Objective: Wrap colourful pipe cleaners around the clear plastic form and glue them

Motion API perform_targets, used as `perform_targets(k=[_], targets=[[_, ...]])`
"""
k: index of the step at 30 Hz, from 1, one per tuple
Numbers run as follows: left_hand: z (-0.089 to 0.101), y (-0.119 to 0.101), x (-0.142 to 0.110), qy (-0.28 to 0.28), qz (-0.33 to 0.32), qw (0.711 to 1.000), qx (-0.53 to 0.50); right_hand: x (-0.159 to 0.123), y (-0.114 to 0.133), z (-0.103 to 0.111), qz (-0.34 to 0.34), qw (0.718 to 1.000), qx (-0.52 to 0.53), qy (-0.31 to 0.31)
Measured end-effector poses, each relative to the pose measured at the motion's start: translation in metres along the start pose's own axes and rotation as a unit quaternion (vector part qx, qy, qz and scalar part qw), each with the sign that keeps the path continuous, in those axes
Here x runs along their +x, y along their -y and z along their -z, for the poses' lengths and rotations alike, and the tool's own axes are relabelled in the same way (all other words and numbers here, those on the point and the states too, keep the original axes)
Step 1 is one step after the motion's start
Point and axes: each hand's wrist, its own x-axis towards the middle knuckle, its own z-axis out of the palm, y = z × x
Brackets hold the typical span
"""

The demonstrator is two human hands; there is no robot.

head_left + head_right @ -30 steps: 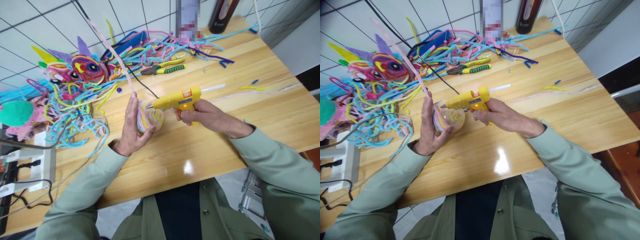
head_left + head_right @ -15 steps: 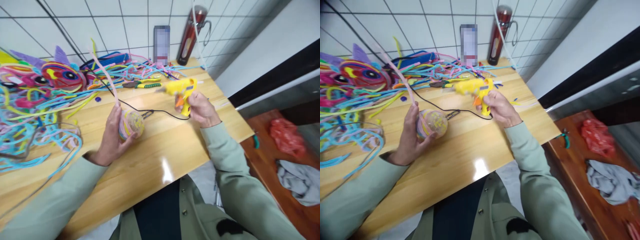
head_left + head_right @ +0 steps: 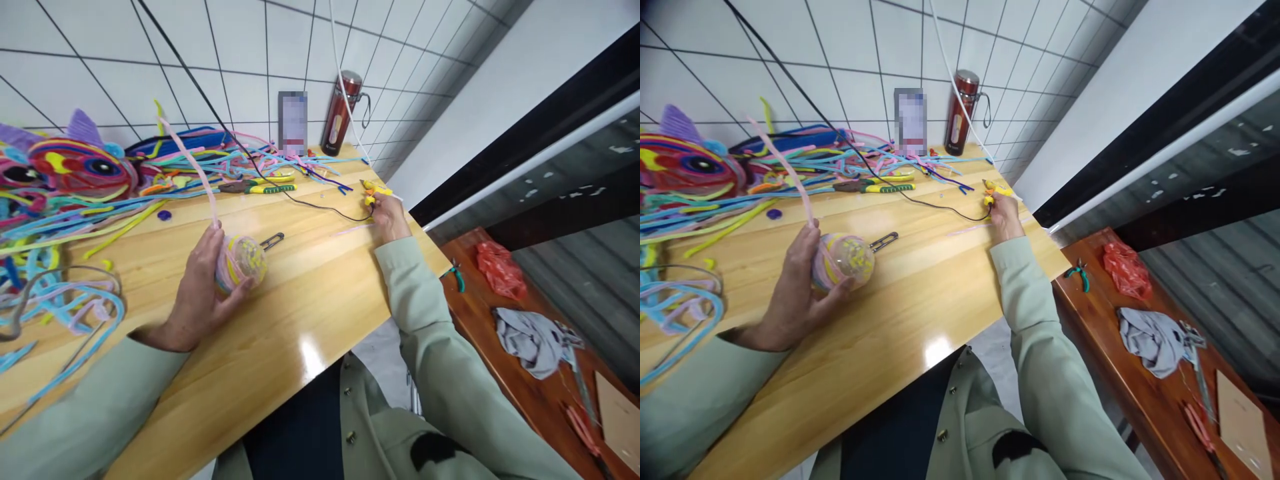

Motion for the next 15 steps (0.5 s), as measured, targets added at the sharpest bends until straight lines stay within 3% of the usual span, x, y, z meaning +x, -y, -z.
perform_targets(k=[4,7,8,10,12,13,15], targets=[[0.0,-0.002,0.001,0.013,-0.01,1.0,-0.002,-0.014,0.001,0.008,0.052,0.996,-0.074,0.002],[0.0,0.0,0.001,0.029,-0.021,0.999,0.015,-0.043,0.005,0.0,0.148,0.982,-0.115,0.02],[0.0,0.0,0.001,0.025,-0.02,0.999,0.017,-0.058,0.006,-0.007,0.245,0.954,-0.159,0.07],[0.0,0.001,0.002,0.029,-0.025,0.999,0.017,-0.094,0.009,-0.027,0.314,0.92,-0.173,0.16],[0.0,0.001,0.003,0.037,-0.026,0.999,0.014,-0.134,0.013,-0.053,0.43,0.83,-0.191,0.299],[0.0,0.001,0.004,0.038,-0.026,0.999,0.011,-0.151,0.014,-0.066,0.462,0.789,-0.193,0.355],[0.0,0.0,0.005,0.036,-0.029,0.999,0.001,-0.179,0.017,-0.089,0.482,0.737,-0.197,0.431]])
